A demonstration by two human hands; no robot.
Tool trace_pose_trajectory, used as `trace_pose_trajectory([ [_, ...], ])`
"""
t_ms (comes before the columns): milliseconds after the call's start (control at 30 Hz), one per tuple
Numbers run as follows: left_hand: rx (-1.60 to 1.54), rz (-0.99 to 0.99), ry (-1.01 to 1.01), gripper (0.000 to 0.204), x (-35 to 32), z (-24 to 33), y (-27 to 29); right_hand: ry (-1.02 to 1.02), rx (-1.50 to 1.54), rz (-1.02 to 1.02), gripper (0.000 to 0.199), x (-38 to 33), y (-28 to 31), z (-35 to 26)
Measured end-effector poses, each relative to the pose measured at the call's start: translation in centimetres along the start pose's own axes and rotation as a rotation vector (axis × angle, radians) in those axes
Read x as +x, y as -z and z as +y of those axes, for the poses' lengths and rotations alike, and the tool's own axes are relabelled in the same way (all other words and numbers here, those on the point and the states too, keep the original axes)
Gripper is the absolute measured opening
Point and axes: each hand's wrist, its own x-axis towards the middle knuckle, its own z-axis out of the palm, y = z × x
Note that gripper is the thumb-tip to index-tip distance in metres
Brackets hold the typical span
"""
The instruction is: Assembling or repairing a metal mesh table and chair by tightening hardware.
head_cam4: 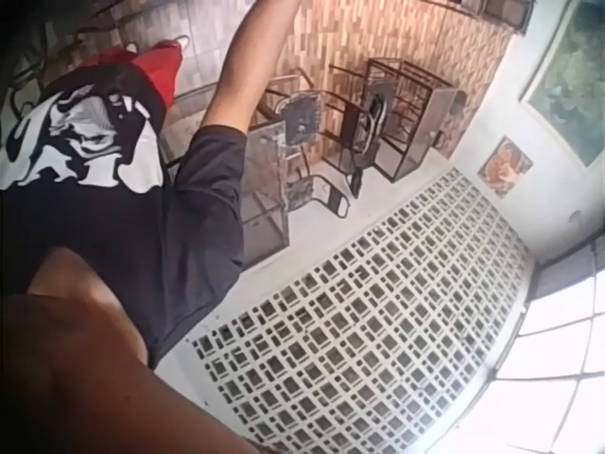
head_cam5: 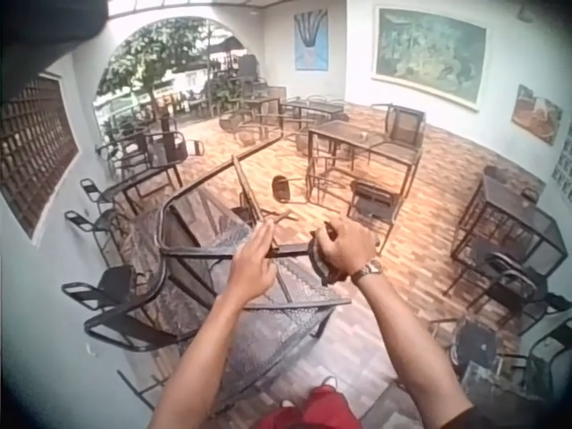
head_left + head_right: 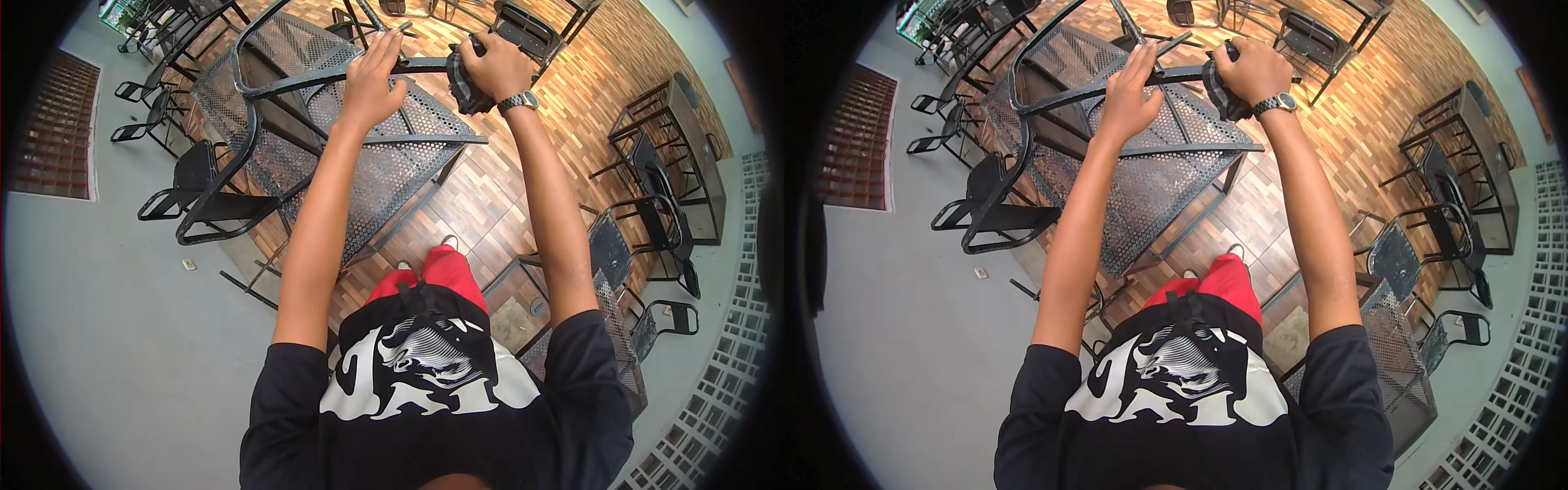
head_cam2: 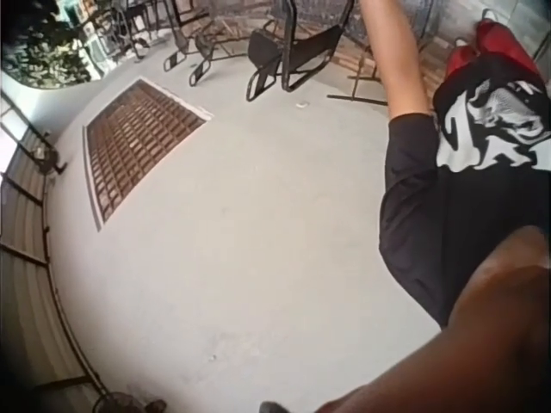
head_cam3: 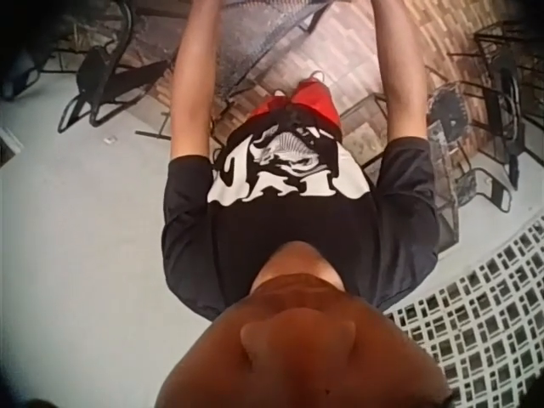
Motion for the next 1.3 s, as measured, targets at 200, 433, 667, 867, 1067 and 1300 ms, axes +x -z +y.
trace_pose_trajectory([
  [200,-0.020,0.009,0.001,0.076,0.1,0.8,0.0,-0.048,-0.020,-0.027,0.044,-0.3,-0.7,-4.0],
  [433,-0.057,0.029,-0.055,0.076,0.2,0.3,0.3,0.198,0.047,0.134,0.032,-1.2,-3.3,-6.4],
  [667,-0.040,-0.046,-0.049,0.074,0.2,0.1,1.5,0.289,0.035,0.132,0.032,-1.7,-3.0,-5.0],
  [867,0.170,-0.077,-0.060,0.060,-1.8,-1.6,3.5,0.031,-0.012,-0.114,0.045,-0.2,-1.4,-4.7],
  [1067,0.072,-0.031,-0.005,0.035,-2.8,-4.4,6.0,-0.106,0.154,-0.101,0.056,1.2,-1.7,-5.1],
  [1300,-0.066,-0.017,0.055,0.033,-2.4,-5.0,6.3,0.024,0.827,0.146,0.046,3.1,-1.2,-9.8],
])
